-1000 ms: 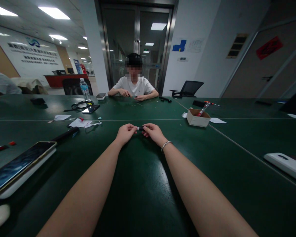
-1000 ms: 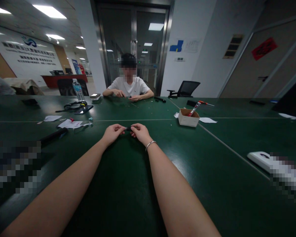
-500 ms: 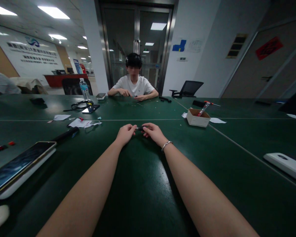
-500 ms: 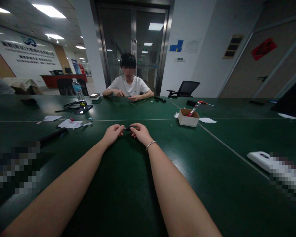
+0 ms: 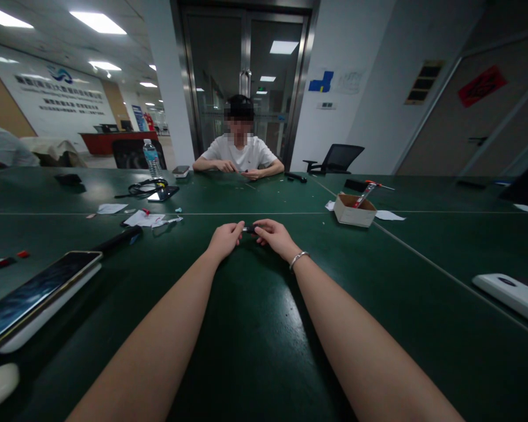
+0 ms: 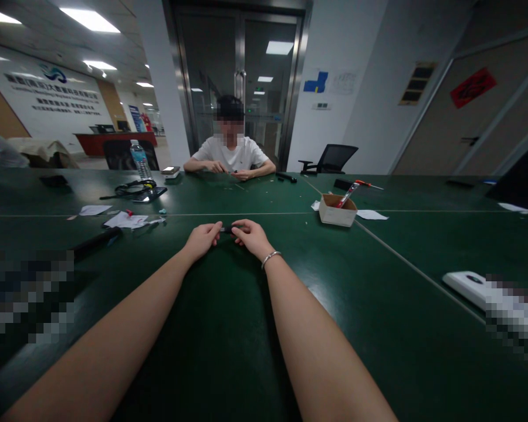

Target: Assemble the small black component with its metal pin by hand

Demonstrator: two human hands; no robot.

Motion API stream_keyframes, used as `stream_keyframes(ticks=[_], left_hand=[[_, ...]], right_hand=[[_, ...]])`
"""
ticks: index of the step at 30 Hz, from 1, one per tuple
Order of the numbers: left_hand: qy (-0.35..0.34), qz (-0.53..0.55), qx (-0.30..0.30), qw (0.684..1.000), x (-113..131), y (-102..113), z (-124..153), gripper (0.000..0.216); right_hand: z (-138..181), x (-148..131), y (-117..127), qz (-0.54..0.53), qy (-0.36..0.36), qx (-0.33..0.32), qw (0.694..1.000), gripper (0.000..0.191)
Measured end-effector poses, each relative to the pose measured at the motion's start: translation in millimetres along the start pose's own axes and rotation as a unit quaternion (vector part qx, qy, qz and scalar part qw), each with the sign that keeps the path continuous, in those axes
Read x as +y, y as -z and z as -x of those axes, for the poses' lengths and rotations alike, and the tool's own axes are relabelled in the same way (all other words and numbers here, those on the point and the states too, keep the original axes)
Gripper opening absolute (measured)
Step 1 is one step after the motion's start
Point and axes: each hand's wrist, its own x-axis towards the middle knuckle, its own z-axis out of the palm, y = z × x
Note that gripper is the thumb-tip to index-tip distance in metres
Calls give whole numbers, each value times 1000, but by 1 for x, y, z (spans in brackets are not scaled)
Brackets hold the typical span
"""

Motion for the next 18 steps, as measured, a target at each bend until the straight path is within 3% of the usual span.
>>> stream_keyframes(ticks=[18], left_hand=[[45,29,-8,999,8,5,5,53]], right_hand=[[-2,6,4,3,43,-41,998,33]])
